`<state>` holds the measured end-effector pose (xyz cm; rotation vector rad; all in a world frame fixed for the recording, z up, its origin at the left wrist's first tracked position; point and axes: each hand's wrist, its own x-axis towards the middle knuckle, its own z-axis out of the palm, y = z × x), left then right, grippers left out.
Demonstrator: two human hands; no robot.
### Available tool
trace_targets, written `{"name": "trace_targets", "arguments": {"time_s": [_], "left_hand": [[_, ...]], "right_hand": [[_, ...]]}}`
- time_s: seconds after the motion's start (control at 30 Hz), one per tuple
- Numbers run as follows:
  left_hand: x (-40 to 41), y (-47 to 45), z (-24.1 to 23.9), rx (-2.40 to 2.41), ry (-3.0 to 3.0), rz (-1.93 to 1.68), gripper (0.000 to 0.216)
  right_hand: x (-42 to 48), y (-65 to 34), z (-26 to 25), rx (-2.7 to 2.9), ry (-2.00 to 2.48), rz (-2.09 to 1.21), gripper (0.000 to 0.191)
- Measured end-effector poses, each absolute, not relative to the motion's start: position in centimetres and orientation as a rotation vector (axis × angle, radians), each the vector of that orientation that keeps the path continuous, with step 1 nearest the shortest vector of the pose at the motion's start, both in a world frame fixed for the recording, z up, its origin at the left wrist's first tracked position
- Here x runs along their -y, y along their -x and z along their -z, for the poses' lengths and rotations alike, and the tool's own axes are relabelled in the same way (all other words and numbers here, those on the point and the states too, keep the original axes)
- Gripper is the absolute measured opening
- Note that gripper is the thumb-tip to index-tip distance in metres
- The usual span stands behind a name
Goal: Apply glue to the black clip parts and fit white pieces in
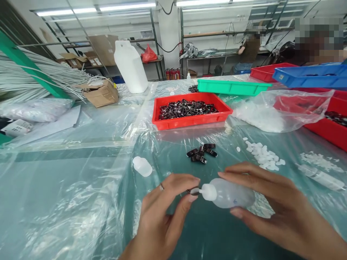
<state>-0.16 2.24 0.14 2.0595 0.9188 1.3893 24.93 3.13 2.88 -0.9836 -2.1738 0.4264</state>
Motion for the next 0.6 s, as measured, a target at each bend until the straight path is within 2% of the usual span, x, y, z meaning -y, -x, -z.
{"name": "trace_targets", "arguments": {"time_s": [0.27, 0.43, 0.6], "left_hand": [[-2.0, 0.2, -0.5, -0.962, -2.125, -1.409, 0.038], [-2.1, 0.1, -0.7, -0.977, -2.154, -1.397, 0.036], [-2.1, -0.1, -0.7, -1.029, -2.14, -1.382, 0.034]], "right_hand": [[-2.6, -25.9, -2.4, 2.196, 1.089, -0.254, 0.05], [-1.6, -25.8, -2.5, 2.138, 1.119, -0.172, 0.04], [-0.8, -25.1, -2.4, 2.035, 1.146, -0.018, 0.042]]}}
